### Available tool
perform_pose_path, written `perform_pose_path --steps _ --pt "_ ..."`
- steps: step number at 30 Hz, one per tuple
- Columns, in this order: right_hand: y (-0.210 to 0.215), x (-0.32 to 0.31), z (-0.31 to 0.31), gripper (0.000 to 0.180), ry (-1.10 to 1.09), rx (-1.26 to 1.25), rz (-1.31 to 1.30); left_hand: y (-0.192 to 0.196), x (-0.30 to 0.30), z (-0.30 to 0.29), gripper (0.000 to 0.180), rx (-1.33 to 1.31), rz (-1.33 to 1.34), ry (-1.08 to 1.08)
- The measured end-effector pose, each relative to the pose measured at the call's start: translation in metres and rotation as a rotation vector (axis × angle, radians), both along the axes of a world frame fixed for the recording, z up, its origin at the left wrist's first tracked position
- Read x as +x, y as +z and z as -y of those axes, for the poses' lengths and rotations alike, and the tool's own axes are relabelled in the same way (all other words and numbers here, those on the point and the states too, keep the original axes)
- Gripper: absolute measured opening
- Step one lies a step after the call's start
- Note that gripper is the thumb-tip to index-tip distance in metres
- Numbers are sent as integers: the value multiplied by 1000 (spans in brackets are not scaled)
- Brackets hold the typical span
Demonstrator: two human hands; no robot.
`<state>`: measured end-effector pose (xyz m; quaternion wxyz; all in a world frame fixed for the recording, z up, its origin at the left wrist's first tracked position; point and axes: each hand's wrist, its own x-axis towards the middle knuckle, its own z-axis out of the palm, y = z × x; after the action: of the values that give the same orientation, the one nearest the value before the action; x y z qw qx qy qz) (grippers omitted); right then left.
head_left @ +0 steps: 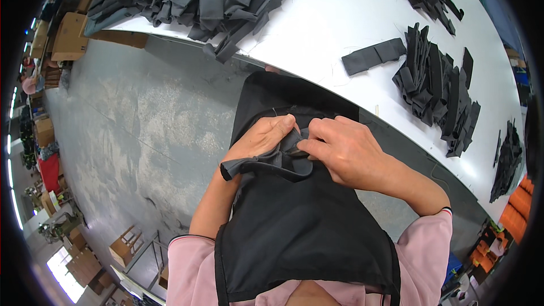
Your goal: The recorder is using scissors to trim or cut small pieces of black fabric or synthetic material at a workstation.
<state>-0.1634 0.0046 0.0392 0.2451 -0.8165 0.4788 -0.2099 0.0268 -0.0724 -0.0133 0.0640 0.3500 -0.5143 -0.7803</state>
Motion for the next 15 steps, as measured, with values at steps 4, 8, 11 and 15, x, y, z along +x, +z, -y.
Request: perform_pose_path --steps 4,8,11,15 --pt "-2 0 -2 22 -24 -17 6 -3 -1 0 42 -5 10 -13" --pt "-5 1 -5 22 -29 -23 19 -2 -2 -1 42 4 34 -27" --pt "-6 0 -9 21 -84 -8 41 -1 -1 1 41 -13 7 -28" --pt "-15 2 -12 26 -152 -47 95 -5 -2 1 41 -45 6 -7"
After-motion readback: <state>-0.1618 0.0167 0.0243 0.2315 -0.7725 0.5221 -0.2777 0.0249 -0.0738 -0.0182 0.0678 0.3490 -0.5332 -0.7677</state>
